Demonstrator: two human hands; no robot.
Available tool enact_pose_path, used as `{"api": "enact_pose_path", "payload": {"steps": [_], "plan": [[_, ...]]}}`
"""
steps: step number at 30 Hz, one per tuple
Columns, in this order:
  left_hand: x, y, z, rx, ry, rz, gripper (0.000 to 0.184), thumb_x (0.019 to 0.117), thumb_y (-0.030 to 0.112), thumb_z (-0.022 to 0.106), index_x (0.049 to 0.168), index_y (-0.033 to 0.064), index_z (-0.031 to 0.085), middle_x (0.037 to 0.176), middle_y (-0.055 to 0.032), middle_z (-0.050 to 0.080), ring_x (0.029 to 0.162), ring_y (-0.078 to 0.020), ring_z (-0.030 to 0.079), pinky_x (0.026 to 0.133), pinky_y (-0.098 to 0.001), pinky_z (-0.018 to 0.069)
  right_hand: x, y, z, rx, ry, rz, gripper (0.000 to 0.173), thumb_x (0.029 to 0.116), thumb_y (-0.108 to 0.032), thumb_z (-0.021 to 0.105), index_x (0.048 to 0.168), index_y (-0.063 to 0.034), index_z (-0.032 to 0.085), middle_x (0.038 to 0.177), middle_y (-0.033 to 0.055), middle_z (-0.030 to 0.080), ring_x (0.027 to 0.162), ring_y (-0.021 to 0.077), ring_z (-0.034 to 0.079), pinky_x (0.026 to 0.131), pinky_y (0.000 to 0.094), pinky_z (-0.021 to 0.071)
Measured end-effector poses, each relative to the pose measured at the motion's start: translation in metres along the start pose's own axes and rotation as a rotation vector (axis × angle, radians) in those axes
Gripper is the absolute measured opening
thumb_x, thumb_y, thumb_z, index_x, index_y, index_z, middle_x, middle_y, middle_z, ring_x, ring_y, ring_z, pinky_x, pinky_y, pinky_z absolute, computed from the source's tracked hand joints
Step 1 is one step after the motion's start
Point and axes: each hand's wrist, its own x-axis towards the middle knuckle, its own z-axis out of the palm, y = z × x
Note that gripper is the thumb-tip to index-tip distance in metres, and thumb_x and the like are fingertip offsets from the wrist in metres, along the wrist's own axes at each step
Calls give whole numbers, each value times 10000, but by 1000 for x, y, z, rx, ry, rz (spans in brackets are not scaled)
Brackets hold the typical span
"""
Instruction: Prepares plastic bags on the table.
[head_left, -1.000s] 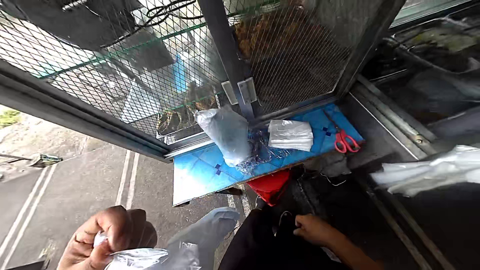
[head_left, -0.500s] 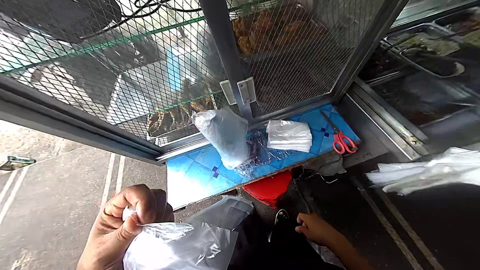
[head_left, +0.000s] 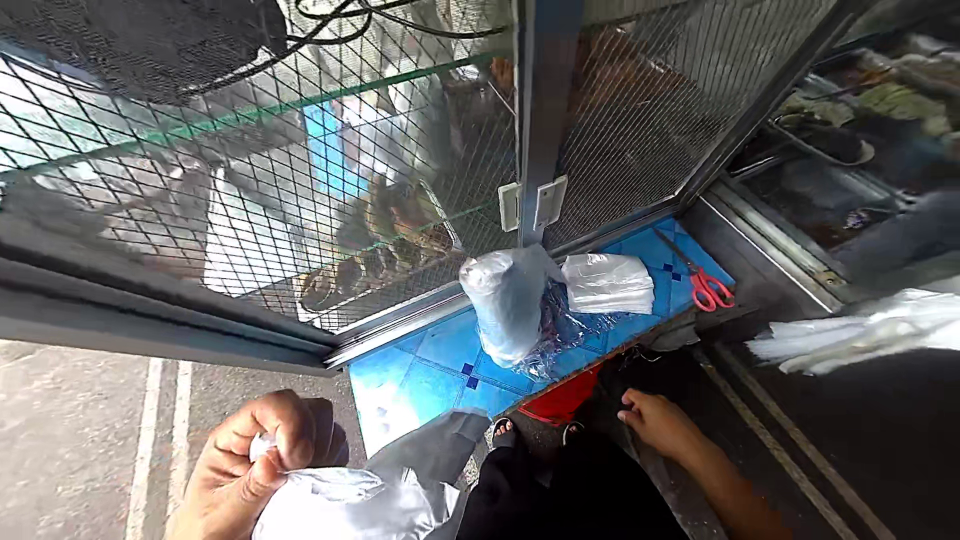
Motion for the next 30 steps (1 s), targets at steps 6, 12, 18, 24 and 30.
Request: {"api": "enact_pose_path", "payload": {"steps": [6, 12, 18, 24, 30], "plan": [[13, -4, -19, -83, -35, 63, 122, 983, 323, 668, 1018, 216, 717, 794, 110, 676, 685, 24, 624, 609, -136, 508, -10, -7, 35, 22, -99, 57, 485, 1058, -379, 551, 1393, -30, 566, 1241, 215, 682, 1199, 374, 643, 1061, 565, 470], [5, -11, -43, -120, -38, 59, 116, 985, 319, 666, 1025, 221, 715, 821, 109, 682, 709, 17, 634, 619, -140, 514, -6, -17, 48, -29, -165, 95, 490, 1064, -386, 534, 1390, -22, 568, 1279, 244, 658, 1240, 405, 613, 1075, 593, 449], [-10, -5, -53, -60, 44, -1, 105, 999, 327, 640, 1032, 260, 714, 835, 141, 674, 727, 37, 624, 647, -132, 514, 8, -48, 41, -82, -180, 27, 464, 1061, -371, 538, 1366, -23, 580, 1275, 234, 658, 1241, 399, 609, 1066, 595, 451], [-17, -9, -55, -12, 107, -50, 117, 1013, 296, 627, 1088, 273, 714, 914, 122, 715, 774, 16, 665, 652, -162, 550, -8, -100, 16, 172, 44, -580, 325, 1062, -257, 535, 1118, 9, 713, 1037, 171, 744, 1011, 276, 719, 977, 469, 539], [25, -28, 9, 484, 192, -53, 79, 994, 224, 647, 1020, 234, 721, 969, 133, 721, 897, 24, 665, 811, -179, 561, -77, -183, -40, 541, 650, -1310, 495, 1000, -513, 608, 1091, -37, 710, 1038, 87, 734, 1038, 143, 693, 934, 310, 581]]}}
